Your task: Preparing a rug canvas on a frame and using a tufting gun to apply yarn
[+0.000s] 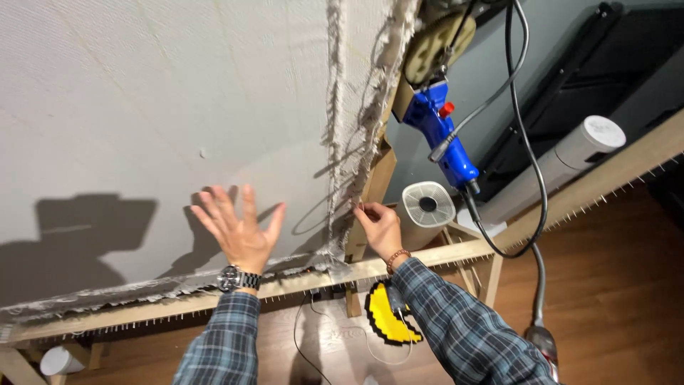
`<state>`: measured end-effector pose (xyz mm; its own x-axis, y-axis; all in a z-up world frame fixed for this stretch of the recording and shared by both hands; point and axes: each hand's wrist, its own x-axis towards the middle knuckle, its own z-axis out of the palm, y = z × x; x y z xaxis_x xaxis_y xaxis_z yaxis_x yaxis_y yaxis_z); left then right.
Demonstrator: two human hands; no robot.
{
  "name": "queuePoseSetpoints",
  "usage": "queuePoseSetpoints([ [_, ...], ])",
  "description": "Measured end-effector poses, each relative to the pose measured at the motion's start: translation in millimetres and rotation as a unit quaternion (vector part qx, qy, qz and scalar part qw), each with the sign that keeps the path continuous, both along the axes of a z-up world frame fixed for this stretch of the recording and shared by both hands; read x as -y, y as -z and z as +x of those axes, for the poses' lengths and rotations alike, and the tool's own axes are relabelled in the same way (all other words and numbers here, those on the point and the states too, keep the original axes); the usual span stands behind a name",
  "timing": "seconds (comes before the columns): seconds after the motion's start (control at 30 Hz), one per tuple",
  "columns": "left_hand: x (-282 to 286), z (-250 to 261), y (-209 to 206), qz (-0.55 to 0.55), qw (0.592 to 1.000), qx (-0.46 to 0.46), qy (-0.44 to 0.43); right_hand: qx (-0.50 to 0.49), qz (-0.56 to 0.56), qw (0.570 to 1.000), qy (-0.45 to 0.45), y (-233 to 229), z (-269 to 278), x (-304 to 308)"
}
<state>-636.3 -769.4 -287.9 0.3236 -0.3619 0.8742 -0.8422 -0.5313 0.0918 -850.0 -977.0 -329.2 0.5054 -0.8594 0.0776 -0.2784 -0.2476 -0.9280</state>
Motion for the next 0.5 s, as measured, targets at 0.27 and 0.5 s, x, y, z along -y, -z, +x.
queuePoseSetpoints([
  [0.27,21,-7,-52,0.037,0.999,-0.007,-0.004,0.026,-0.040,0.999,0.013,-43,-5,-11],
  [0.5,6,-16,-69,-0.011,0.999,0.012,0.028,0.167,-0.140,0.976,0.015,-105,-1,-19],
])
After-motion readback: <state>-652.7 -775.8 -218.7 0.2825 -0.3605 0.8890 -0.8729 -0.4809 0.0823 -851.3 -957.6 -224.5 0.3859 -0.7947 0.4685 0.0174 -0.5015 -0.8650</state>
